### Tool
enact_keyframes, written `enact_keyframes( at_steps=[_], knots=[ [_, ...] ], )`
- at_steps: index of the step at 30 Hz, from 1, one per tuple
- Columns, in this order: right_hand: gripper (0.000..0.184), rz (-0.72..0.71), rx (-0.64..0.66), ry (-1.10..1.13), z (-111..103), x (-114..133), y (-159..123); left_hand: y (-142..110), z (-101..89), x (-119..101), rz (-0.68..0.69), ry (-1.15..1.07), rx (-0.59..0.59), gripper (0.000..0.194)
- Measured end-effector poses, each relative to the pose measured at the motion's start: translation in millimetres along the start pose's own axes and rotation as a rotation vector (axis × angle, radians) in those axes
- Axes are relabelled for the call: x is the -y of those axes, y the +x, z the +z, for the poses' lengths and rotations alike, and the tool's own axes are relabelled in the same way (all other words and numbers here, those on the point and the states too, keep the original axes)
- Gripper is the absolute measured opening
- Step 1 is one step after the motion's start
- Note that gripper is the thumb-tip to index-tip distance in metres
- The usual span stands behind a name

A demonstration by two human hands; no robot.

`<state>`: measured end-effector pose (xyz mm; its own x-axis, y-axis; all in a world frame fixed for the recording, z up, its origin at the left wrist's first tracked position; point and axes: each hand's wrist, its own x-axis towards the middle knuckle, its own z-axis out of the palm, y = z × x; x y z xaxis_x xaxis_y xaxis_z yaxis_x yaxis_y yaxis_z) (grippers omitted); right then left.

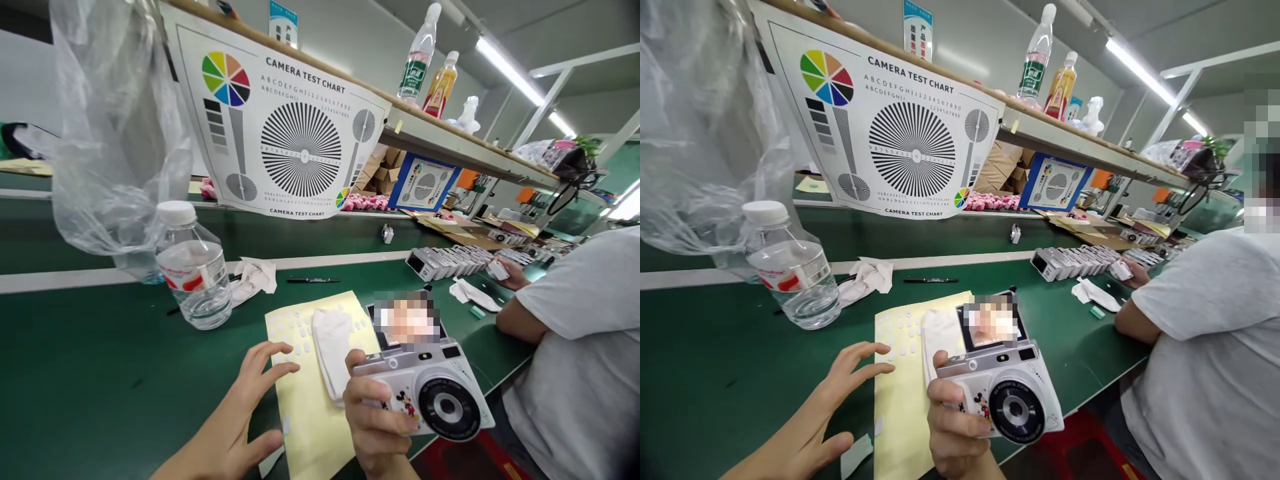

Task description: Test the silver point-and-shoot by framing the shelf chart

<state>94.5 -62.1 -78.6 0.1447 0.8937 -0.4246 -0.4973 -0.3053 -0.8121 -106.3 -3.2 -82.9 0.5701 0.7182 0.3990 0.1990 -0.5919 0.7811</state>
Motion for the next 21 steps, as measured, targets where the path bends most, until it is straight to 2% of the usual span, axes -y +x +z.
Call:
enact_keyframes(
  at_steps=[3, 6, 8, 10, 11, 13, 16, 19, 21],
  knots=[
    [0.08, -0.006, 0.038, -0.029, 1, 1, 0, 0, 1.6, 0, -0.015, -0.03, 0.011, 0.064],
    [0.072, -0.035, 0.131, -0.071, -2, 5, -1, 1, 4.2, 4, -0.074, -0.16, 0.027, 0.065],
    [0.069, -0.056, 0.208, -0.115, -4, 9, -2, 4, 6.0, 5, -0.126, -0.38, 0.011, 0.07],
    [0.078, -0.08, 0.26, -0.172, -4, 11, -4, 8, 6.1, 1, -0.194, -0.694, -0.04, 0.078],
    [0.08, -0.096, 0.268, -0.205, -3, 11, -6, 9, 5.5, -4, -0.252, -0.854, -0.07, 0.082],
    [0.07, -0.129, 0.25, -0.273, 1, 10, -8, 13, 3.4, -17, -0.428, -1.072, -0.1, 0.087],
    [0.052, -0.148, 0.195, -0.352, 6, 7, -11, 18, 2.1, -37, -0.554, -1.147, -0.212, 0.081],
    [0.051, -0.128, 0.163, -0.367, 11, 3, -12, 19, 3.6, -47, -0.524, -1.102, -0.359, 0.068],
    [0.05, -0.108, 0.15, -0.35, 14, 2, -12, 16, 2.6, -47, -0.457, -1.043, -0.383, 0.062]
  ],
)
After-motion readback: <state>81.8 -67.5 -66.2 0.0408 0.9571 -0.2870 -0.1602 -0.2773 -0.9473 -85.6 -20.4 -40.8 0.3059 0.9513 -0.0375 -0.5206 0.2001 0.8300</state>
